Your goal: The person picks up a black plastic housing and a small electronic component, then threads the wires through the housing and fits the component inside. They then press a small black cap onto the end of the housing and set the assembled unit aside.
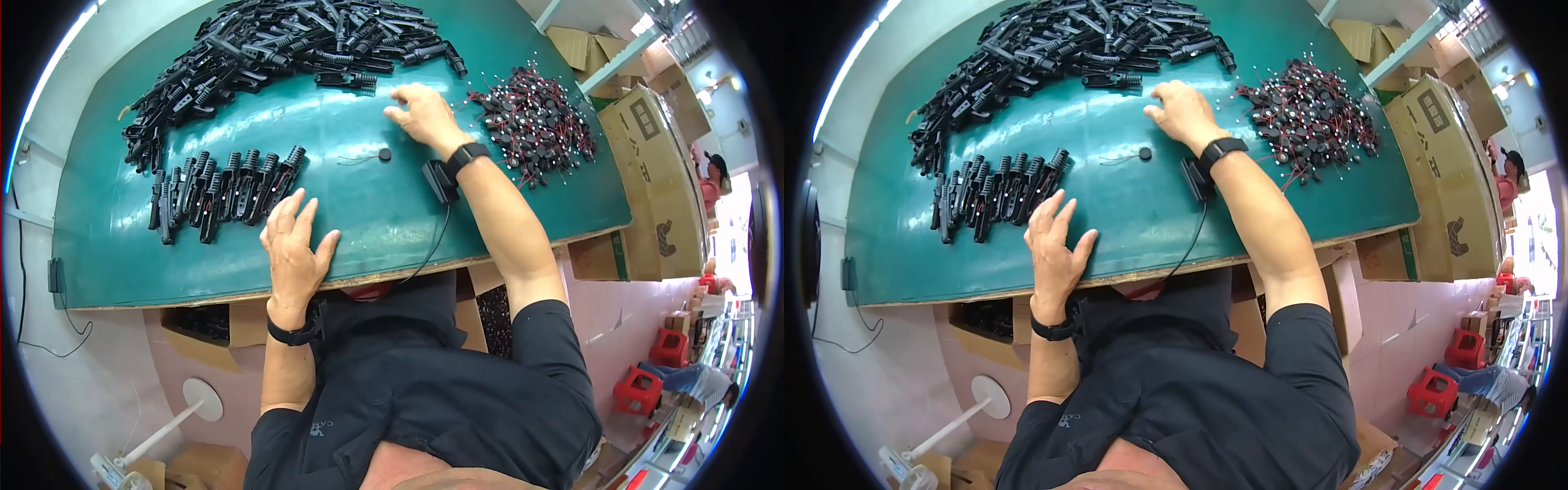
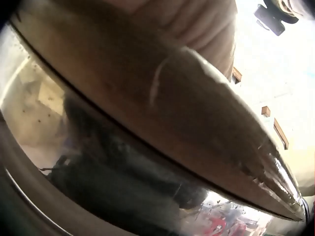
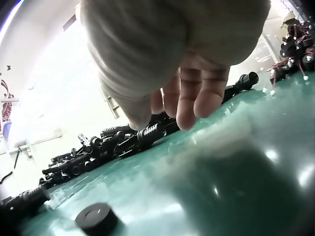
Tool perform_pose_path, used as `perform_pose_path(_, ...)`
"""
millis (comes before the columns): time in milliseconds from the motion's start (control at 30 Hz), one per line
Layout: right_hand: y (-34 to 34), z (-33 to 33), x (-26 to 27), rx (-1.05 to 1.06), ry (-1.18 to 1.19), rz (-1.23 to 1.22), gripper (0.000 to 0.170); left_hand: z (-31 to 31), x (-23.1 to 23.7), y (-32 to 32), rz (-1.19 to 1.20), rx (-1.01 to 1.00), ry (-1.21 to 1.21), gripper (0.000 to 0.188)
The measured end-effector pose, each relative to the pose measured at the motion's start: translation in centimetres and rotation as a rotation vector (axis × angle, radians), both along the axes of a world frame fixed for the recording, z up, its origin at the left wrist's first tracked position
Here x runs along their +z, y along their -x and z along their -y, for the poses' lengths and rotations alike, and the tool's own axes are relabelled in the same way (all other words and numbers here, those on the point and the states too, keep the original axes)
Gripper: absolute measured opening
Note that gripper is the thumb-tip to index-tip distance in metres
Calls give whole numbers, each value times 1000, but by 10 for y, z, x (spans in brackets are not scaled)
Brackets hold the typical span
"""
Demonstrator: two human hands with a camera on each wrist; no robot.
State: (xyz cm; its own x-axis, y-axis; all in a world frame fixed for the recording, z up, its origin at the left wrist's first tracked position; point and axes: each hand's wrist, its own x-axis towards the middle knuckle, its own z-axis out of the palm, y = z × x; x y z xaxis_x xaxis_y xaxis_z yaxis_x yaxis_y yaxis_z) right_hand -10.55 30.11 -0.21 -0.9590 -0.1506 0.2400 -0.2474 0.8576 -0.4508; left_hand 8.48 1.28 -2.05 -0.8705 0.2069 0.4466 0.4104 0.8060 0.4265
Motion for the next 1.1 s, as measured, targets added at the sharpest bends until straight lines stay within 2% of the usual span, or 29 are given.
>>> perform_pose_path(67, 30, 0, -9, -43, 30, -210, 38, -1, 1, 2, 2, -1, -4, 63)
perform_pose_path(233, 74, 27, -15, -45, -5, -195, 41, 3, 1, 2, 34, -23, -29, 63)
perform_pose_path(367, 81, 31, -14, -10, -99, -58, 37, 6, 1, 3, 35, -24, -69, 64)
perform_pose_path(467, 53, 23, -1, 110, 180, -117, 30, 8, 2, 3, 32, -25, -100, 64)
perform_pose_path(500, 32, 22, 11, 113, 178, -106, 30, 6, 3, 3, 22, -25, -123, 64)
perform_pose_path(567, -23, 23, 41, 311, 314, -7, 26, 2, 7, 4, 28, -31, -140, 64)
perform_pose_path(600, -43, 24, 44, 303, 321, 7, 26, -1, 11, 6, -55, -8, -156, 63)
perform_pose_path(667, -77, 26, 42, 626, 371, -1, 29, -7, 14, 3, -219, 34, -186, 61)
perform_pose_path(700, -89, 29, 37, 615, 379, 5, 29, -8, 12, 1, -208, 26, -181, 61)
perform_pose_path(800, -114, 38, 30, 754, 371, 52, 34, -10, 6, -2, -95, -93, -62, 59)
perform_pose_path(833, -113, 33, 29, 748, 373, 50, 34, -10, 4, -1, -94, -100, -60, 59)
perform_pose_path(933, -89, 12, 27, 522, 452, 201, 35, -8, 1, 1, 0, -72, -259, 53)
perform_pose_path(967, -83, 7, 20, 523, 456, 201, 35, -7, 0, 0, 0, -71, -255, 53)
perform_pose_path(1067, -66, -2, -4, 285, 141, -60, 32, -7, 0, 3, 91, -63, -389, 48)
perform_pose_path(1100, -66, -3, -6, 289, 143, -59, 32, -7, 1, 3, 91, -60, -387, 48)
